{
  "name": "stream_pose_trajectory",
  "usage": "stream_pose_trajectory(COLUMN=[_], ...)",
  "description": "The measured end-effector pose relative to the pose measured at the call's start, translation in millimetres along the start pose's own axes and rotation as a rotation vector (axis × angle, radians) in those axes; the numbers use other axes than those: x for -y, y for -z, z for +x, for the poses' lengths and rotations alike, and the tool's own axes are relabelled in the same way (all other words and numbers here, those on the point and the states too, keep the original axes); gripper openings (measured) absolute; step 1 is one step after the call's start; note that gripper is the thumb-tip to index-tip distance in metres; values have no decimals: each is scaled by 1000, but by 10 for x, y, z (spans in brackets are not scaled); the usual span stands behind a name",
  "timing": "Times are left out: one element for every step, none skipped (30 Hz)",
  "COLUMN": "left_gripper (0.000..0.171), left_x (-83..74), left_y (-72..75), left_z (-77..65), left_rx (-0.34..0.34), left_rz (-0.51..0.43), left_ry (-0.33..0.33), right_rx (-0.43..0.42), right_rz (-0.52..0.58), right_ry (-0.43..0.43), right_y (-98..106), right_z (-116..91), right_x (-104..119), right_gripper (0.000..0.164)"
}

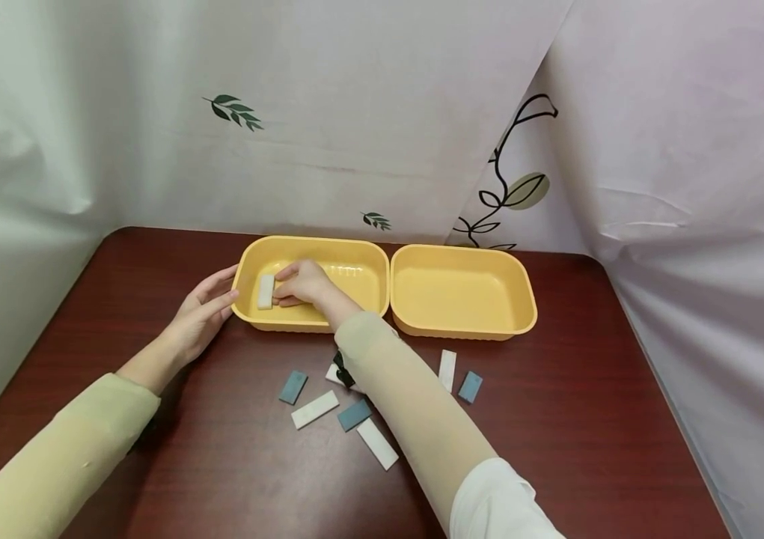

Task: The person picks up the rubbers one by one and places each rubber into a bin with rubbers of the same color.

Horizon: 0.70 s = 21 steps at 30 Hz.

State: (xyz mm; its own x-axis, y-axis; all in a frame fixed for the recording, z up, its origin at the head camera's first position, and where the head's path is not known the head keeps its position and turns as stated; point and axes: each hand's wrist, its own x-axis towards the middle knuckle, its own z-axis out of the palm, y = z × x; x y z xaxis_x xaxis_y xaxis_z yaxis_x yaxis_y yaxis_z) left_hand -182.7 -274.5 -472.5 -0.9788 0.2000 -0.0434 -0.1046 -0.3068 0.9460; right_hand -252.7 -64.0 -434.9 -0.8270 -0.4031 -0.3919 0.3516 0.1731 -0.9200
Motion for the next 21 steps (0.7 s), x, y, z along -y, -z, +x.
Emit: stream_pose_trajectory(left_gripper=[42,41,41,41,41,41,41,41,41,42,42,42,42,42,42,42,43,43,42,42,42], left_x=[-1,-2,-3,-5,-6,-9,-11,-12,-14,-15,-16,-17,-16,-15,-14,-12,-11,-9,-8,-8,-10], left_y=[-1,-3,-4,-6,-7,-8,-10,-11,-11,-9,-8,-6,-4,0,2,5,5,6,6,6,5], left_z=[-3,-5,-7,-7,-8,-8,-10,-12,-15,-18,-21,-23,-25,-25,-25,-23,-21,-19,-17,-17,-17], left_rx=[-1,-2,-2,-2,-1,0,0,1,2,2,3,4,5,5,6,7,8,8,8,8,7], left_rz=[0,-3,-3,-6,-3,-6,-8,-9,-8,-7,-7,-9,-6,-2,-1,3,4,6,3,3,0], left_ry=[0,-1,-1,-1,-2,-4,-7,-9,-12,-14,-16,-18,-19,-20,-19,-18,-18,-18,-19,-21,-23], right_rx=[-3,-4,-7,-9,-11,-14,-12,-6,1,7,11,17,24,30,34,36,38,42,44,47,51], right_rz=[-2,-4,-6,-9,-12,-16,-25,-34,-45,-54,-65,-76,-88,-94,-101,-106,-110,-115,-123,-129,-139], right_ry=[-1,-1,-1,-3,-2,-1,2,6,10,16,24,31,40,48,55,61,66,70,75,80,88], right_y=[0,2,6,13,24,38,58,81,107,136,168,202,238,275,312,349,385,419,454,488,523], right_z=[-2,-5,-11,-19,-29,-42,-60,-82,-104,-129,-157,-188,-222,-259,-299,-344,-389,-436,-487,-534,-582], right_x=[3,7,14,25,39,58,80,106,133,158,186,212,237,259,279,298,315,329,344,356,368], right_gripper=[38,38,38,37,37,37,37,38,38,38,38,38,38,38,37,37,37,36,35,34,33])
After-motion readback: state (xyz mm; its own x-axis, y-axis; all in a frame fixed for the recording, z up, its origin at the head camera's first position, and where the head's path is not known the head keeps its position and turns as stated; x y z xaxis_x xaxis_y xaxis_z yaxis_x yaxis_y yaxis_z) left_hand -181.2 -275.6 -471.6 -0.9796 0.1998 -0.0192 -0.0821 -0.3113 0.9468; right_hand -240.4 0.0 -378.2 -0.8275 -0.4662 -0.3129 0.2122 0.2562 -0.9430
